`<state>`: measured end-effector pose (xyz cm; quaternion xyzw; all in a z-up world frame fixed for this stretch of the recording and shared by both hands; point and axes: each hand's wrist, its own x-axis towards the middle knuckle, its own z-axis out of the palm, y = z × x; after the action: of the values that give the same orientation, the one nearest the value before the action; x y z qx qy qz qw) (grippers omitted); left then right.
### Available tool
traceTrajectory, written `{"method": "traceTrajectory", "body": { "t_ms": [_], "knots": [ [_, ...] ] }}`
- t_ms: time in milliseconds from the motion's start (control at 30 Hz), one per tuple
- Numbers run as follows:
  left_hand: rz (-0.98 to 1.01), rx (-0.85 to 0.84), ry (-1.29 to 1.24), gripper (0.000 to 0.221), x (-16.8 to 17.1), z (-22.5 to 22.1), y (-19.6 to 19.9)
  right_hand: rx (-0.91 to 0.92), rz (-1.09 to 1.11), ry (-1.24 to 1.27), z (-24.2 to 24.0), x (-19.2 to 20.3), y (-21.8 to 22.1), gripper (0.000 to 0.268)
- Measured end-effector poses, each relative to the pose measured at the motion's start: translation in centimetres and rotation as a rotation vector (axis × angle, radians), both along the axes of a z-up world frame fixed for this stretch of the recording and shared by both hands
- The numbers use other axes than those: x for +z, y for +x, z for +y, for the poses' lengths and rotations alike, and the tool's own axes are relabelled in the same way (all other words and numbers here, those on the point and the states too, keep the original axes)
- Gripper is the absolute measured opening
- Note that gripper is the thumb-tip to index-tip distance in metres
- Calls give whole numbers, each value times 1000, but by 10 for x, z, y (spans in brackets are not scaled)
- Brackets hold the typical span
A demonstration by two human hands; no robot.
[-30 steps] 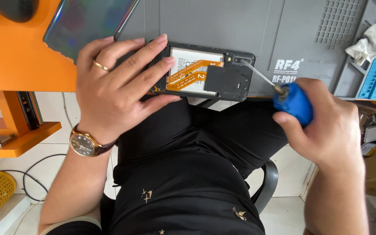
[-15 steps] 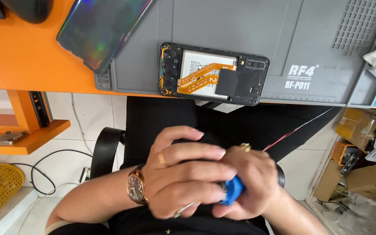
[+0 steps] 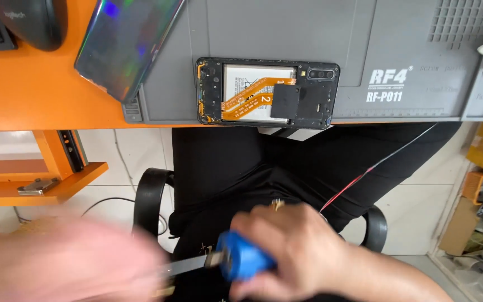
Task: The person uses a blue electric screwdriver to remove screws from the back of a disassembled smartphone resting on their lap. They then lift the back cover to reveal the internal components and continue unscrewing parts inside the device.
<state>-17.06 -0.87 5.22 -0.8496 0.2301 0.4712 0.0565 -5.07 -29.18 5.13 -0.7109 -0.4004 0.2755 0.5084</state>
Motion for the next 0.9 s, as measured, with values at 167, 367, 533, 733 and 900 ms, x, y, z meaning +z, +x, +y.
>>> {"method": "traceTrajectory", "body": {
  "t_ms": [167, 367, 533, 733, 900],
  "knots": [
    [-624, 311, -852, 45, -1, -1, 48, -103, 194, -442, -72, -79, -22, 76],
    [-606, 596, -1096, 27, -58, -52, 94, -594, 160, -470, -157, -84, -27, 79],
    [-524, 521, -795, 48, -128, -60, 98, -619, 47, -462, -147, -58, -12, 79],
    [-200, 709, -484, 32, -86, -42, 116, -486, -39, -521, -151, -64, -8, 72],
    [408, 733, -131, 79, -82, -51, 126, -466, -23, -499, -147, -68, -5, 72]
  ]
}}
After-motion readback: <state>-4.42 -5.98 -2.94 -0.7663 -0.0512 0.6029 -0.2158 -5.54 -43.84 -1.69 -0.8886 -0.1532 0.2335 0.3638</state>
